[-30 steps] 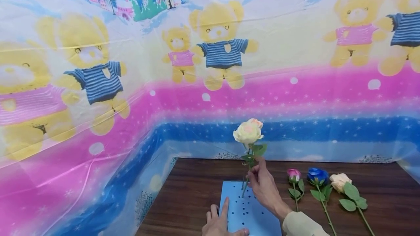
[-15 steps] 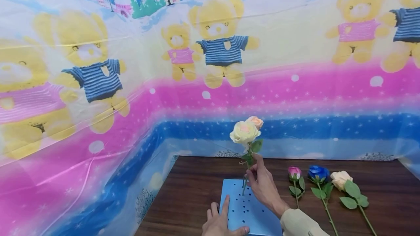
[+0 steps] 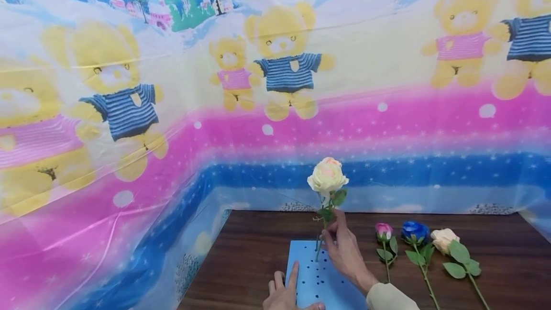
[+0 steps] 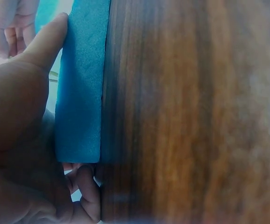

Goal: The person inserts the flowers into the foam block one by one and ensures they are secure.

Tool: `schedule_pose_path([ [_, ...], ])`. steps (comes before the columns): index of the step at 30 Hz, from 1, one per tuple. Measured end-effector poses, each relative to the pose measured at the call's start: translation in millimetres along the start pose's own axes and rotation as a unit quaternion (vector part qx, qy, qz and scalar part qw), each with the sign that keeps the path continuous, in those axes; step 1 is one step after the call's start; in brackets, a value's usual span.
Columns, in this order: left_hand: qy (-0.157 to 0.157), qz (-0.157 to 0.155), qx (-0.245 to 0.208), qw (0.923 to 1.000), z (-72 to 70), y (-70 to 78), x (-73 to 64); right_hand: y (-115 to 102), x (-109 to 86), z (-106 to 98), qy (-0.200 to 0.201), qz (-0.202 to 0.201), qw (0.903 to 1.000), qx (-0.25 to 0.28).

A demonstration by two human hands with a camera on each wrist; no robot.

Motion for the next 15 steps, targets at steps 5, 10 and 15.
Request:
schedule_pose_path([
  [5, 0.004, 0.006, -0.004, 1.0000, 1.3, -1.4, 0.8, 1.6, -1.3, 0.2, -0.002, 0.003, 1.0000, 0.002],
  [10, 0.022, 0.014, -0.006, 0.9996, 2.0, -2.7, 0.4, 2.9, -4.3, 0.4, -0.012, 0.004, 0.9999, -0.006],
  [15, 0.027, 0.024, -0.007, 0.9993, 1.6, -3.5, 1.8, 5.9, -6.9, -3.2, -0.023, 0.027, 0.9993, -0.012],
])
Point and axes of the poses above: each hand's wrist, its own x-axis towards the middle knuckle, its own z-axis out of the palm, y = z × x, the point moved 5 cm from there along x, towards the middle knuckle, and after that the axes turned 3 degrees about y, right-handed, at the moved point
